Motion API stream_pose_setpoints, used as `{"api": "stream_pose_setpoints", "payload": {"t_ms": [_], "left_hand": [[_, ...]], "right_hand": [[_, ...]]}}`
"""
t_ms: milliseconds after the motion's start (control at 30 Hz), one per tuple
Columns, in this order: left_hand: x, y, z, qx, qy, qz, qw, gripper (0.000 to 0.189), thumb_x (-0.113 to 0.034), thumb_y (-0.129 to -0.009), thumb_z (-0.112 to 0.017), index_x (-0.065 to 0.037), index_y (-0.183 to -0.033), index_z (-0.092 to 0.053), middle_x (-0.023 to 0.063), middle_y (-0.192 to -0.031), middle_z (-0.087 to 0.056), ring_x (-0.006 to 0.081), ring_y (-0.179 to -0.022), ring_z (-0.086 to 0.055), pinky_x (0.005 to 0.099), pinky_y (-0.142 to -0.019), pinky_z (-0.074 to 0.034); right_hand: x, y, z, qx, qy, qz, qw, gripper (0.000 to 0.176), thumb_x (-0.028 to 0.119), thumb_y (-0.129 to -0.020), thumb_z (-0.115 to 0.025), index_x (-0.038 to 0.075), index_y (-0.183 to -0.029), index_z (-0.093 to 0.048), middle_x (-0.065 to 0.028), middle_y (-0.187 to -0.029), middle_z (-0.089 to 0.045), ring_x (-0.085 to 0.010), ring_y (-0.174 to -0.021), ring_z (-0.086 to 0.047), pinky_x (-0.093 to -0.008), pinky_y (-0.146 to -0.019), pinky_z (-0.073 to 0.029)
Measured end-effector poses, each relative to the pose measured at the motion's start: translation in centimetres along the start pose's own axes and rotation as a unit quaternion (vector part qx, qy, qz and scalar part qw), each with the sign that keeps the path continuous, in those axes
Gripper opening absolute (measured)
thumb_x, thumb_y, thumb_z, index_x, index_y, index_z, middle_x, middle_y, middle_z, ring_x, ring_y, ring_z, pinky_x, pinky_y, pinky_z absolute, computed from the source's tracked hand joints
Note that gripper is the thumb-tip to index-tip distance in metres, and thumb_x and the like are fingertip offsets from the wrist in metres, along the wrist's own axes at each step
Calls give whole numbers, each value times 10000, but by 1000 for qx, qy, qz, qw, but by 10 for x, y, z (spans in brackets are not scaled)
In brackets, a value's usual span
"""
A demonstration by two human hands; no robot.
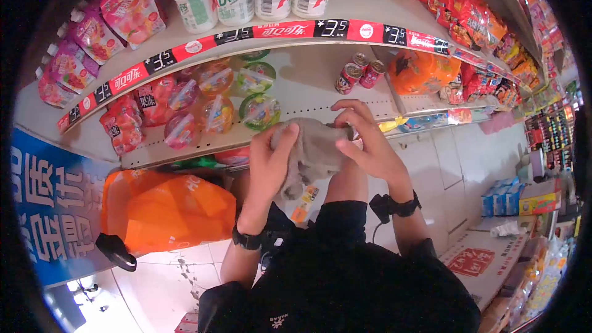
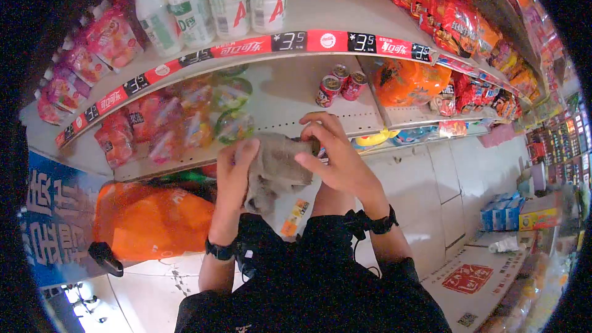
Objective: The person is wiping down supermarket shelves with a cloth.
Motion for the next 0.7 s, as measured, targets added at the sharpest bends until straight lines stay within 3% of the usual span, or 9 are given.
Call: {"api": "stream_pose_setpoints", "payload": {"t_ms": [100, 167, 300, 433, 500, 533, 567, 600, 700], "left_hand": [[-6, -7, 5, 41, 54, 2, 998, 379, -341, -1050, -646, 28, -1075, -727, 88, -1083, -745, 183, -950, -712, 306, -873, -526], [-8, -7, 8, 47, 283, 59, 956, 441, -392, -1044, -625, 17, -1188, -700, 110, -1156, -731, 202, -1009, -716, 329, -915, -544], [-18, -1, 10, 88, 385, 142, 908, 531, -449, -1015, -623, 7, -1286, -652, 119, -1215, -717, 255, -1090, -705, 383, -981, -548], [17, -3, 1, 90, 421, 79, 899, 402, -350, -1046, -611, -31, -1285, -658, 124, -1280, -701, 243, -1160, -678, 391, -1018, -518], [18, -3, -6, -56, 152, -49, 986, 311, -212, -1048, -608, -45, -1308, -640, 153, -1315, -685, 279, -1227, -645, 393, -1054, -483], [20, -4, -5, -53, 153, -51, 985, 311, -212, -1048, -608, -45, -1308, -640, 153, -1315, -685, 279, -1227, -645, 393, -1054, -483], [19, -5, 0, -88, -47, -173, 980, 331, -147, -1024, -627, -43, -1339, -620, 171, -1296, -682, 305, -1248, -631, 385, -1067, -469], [16, -4, 1, -120, -244, -287, 919, 374, -82, -1001, -645, -41, -1369, -600, 190, -1277, -679, 331, -1268, -617, 378, -1079, -455], [14, 3, -3, -14, -267, -343, 901, 548, -42, -923, -712, -20, -1440, -532, 223, -1305, -636, 390, -1272, -602, 386, -1063, -476]], "right_hand": [[12, 0, -3, 45, -121, -66, 989, 494, 246, -964, -748, -20, -1346, -583, -207, -1298, -651, -311, -1158, -669, -414, -965, -538], [7, 4, -8, 47, -141, -109, 983, 555, 250, -960, -758, -25, -1396, -550, -208, -1300, -652, -307, -1165, -669, -410, -988, -534], [0, 10, -11, 105, -212, -239, 942, 714, 222, -959, -767, -27, -1533, -423, -195, -1372, -622, -271, -1235, -631, -383, -1043, -509], [-17, 26, -53, -15, -356, -153, 922, 700, 166, -979, -728, -27, -1555, -380, -173, -1419, -585, -218, -1305, -568, -365, -1097, -466], [-20, 26, -56, 19, -350, -158, 923, 636, 113, -1003, -658, -16, -1564, -385, -133, -1445, -557, -204, -1343, -521, -363, -1144, -419], [-23, 27, -55, 16, -347, -157, 924, 636, 113, -1003, -658, -16, -1564, -385, -133, -1445, -557, -204, -1343, -521, -363, -1144, -419], [-27, 28, -52, -12, -349, -160, 923, 632, 83, -994, -642, -9, -1565, -386, -127, -1435, -562, -204, -1335, -525, -362, -1143, -417], [-28, 27, -47, -41, -351, -161, 922, 631, 53, -984, -625, -1, -1566, -387, -120, -1425, -567, -204, -1327, -529, -361, -1142, -416], [-25, 22, -28, -45, -254, -130, 957, 626, 19, -953, -623, 3, -1544, -416, -119, -1404, -582, -200, -1318, -533, -359, -1137, -418]]}}
Point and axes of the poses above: each hand's wrist, its own y-axis away from the middle knuckle, its own z-axis out of the back of the hand, x = y × z, the point moved 1 cm from there along -y, towards the middle knuckle
